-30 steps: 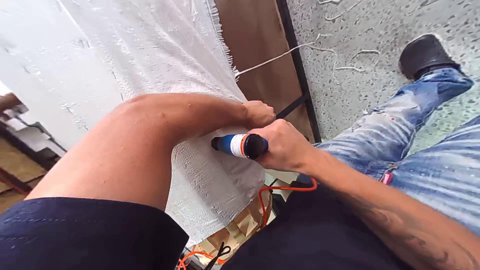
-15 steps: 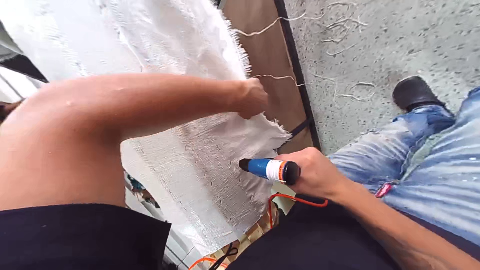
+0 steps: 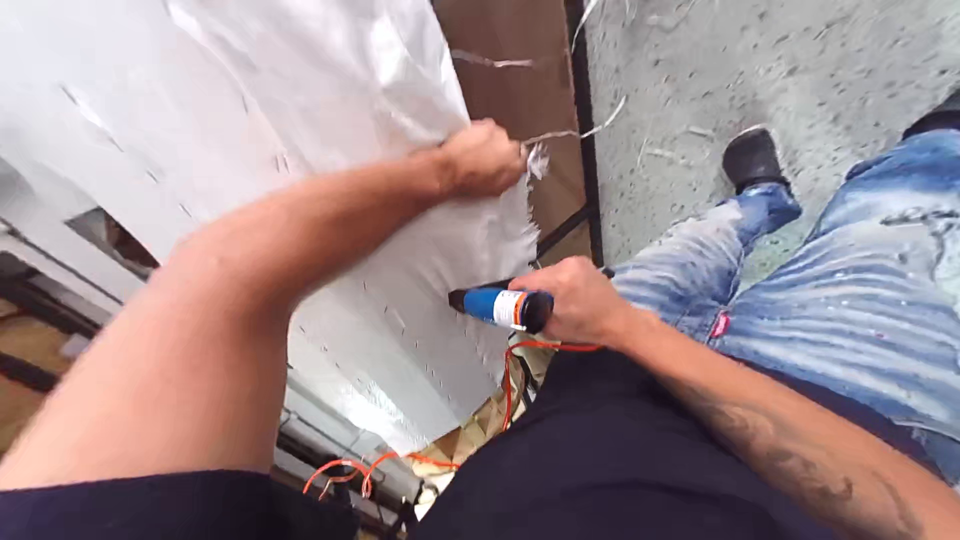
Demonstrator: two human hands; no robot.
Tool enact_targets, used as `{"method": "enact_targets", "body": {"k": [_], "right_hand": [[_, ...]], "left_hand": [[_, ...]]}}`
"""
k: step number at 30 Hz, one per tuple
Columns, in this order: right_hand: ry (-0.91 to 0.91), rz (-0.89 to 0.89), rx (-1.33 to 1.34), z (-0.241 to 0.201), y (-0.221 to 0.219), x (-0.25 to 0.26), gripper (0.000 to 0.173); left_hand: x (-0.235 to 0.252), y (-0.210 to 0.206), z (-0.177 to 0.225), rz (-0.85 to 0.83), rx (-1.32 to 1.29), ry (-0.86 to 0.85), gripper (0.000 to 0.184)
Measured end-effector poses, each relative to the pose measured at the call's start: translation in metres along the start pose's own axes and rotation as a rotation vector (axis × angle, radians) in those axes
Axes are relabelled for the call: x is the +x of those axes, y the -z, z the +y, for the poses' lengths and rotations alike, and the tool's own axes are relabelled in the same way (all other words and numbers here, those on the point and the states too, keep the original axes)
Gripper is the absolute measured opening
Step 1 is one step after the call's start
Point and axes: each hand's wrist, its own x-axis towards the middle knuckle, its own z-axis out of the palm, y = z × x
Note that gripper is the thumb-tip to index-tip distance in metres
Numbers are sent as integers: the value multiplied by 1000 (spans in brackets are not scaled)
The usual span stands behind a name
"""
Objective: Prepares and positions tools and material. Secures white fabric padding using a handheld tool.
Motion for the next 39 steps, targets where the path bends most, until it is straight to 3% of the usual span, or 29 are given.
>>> {"method": "enact_targets", "body": {"k": [6,8,10,12,14,15,17,19,22,25,30,34,39], "right_hand": [[-32,-22,17,0,-9,-2,29],[-43,-11,17,0,-2,-12,30],[-68,15,2,-2,11,-26,30],[-103,45,-23,-4,27,-41,32],[-121,60,-17,-11,34,-55,32],[-115,72,-22,-11,37,-58,32],[-95,83,-26,-13,38,-61,33],[-85,77,-35,-18,35,-61,33],[-82,60,-45,-24,29,-60,31],[-59,59,-58,-28,21,-61,31],[-21,40,-112,-25,5,-53,29],[-19,39,-96,-12,-11,-34,29],[-27,40,-86,-3,-21,-13,32]], "left_hand": [[0,-18,0,-90,26,74,28],[6,-17,-6,-126,3,104,35],[13,-7,-1,-209,-97,158,68],[19,10,11,-468,-233,196,110],[10,6,26,-728,-258,110,126],[2,2,33,-755,-180,36,122],[-23,3,55,-723,-4,-51,82],[-45,8,76,-560,73,-42,48],[-65,21,95,-405,120,-109,26],[-80,1,88,-267,187,-285,10],[-84,-28,65,-107,110,-554,23],[-62,-29,52,-246,83,-599,11],[-38,-33,38,-335,44,-664,11]]}}
